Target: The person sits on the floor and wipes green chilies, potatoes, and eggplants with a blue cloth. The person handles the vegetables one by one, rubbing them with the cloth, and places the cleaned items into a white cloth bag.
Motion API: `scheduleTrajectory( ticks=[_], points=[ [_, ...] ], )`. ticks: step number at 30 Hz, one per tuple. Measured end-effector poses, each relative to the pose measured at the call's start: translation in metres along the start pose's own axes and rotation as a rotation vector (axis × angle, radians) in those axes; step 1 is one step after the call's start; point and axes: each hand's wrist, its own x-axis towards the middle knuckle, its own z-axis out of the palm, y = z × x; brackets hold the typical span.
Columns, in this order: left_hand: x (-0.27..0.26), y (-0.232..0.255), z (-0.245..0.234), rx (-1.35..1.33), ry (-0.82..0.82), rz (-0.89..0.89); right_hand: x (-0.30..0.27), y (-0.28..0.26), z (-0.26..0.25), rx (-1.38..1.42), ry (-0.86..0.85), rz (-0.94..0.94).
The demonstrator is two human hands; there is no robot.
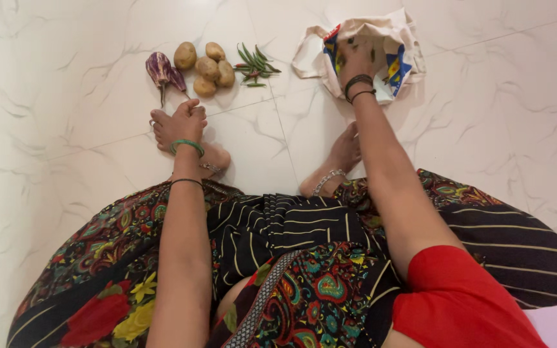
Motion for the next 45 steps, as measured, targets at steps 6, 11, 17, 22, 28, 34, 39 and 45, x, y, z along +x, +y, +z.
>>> scheduleTrajectory(
  ticks=[6,11,17,22,28,34,39,45],
  points=[
    [0.037,-0.032,0.050,-0.383,-0.253,0.234,-0.012,0.015,0.006,-0.078,-0.253,0.150],
    [0.050,-0.020,0.097,-0.947,-0.606,-0.034,0.010,-0.006,-0.010,0.356,0.023,0.241],
    [0.012,0.043,0.071,-1.245,-0.825,-0.021,0.034,-0.150,-0.054,0.785,-0.251,-0.090],
    [-0.002,0.063,0.025,-1.744,-0.960,0.051,-0.006,-0.252,-0.118,0.783,-0.313,-0.509],
    [-0.004,0.070,0.006,-1.879,-0.922,-0.136,0.004,-0.267,-0.142,0.839,-0.088,-0.323],
    [-0.011,0.077,0.035,-1.878,-0.856,0.060,-0.018,-0.278,-0.107,0.661,-0.088,-0.413],
    [-0.016,0.083,0.052,-1.963,-0.790,0.057,-0.015,-0.277,-0.109,0.597,-0.103,-0.346],
    [0.001,0.065,0.048,-2.011,-0.767,-0.046,-0.044,-0.298,-0.114,0.695,-0.193,-0.500]
  ],
)
